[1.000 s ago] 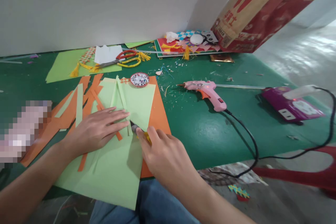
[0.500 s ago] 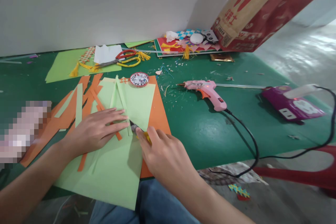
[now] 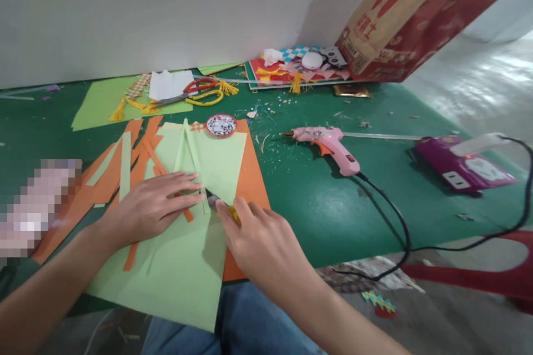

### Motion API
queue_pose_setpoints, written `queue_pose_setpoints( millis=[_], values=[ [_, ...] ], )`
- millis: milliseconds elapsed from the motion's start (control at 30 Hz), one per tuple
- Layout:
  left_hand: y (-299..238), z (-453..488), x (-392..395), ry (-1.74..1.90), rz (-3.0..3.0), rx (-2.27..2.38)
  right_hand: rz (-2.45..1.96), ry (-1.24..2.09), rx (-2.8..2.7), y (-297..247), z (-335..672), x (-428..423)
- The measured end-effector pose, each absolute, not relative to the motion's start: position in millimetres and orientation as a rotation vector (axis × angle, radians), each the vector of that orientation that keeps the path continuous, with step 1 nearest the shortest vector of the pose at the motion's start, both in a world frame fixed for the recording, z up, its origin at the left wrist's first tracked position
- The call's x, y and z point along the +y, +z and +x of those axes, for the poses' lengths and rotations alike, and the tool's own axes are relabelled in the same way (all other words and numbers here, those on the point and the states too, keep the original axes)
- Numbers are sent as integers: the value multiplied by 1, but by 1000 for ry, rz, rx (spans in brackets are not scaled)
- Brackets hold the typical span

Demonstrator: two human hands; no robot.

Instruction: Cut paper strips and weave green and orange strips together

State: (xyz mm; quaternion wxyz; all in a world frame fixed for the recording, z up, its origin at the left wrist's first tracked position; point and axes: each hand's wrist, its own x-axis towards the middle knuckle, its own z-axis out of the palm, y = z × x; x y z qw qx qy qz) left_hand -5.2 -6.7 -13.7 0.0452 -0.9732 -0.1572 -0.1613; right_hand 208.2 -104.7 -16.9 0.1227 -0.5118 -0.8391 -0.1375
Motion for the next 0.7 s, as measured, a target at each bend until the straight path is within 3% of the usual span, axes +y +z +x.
queue_pose_setpoints(
  millis=[333, 567, 700],
  values=[
    [-16, -6, -7, -488, -2994, -555, -1484, -394, -2440, -18, 209, -108],
    [-20, 6, -6, -701, -2923, -1035, -1491, -397, -2460, -17, 209, -108],
    [-26, 13, -8, -689, -2898, -1055, -1488, -406, -2468, -17, 209, -108]
  ],
)
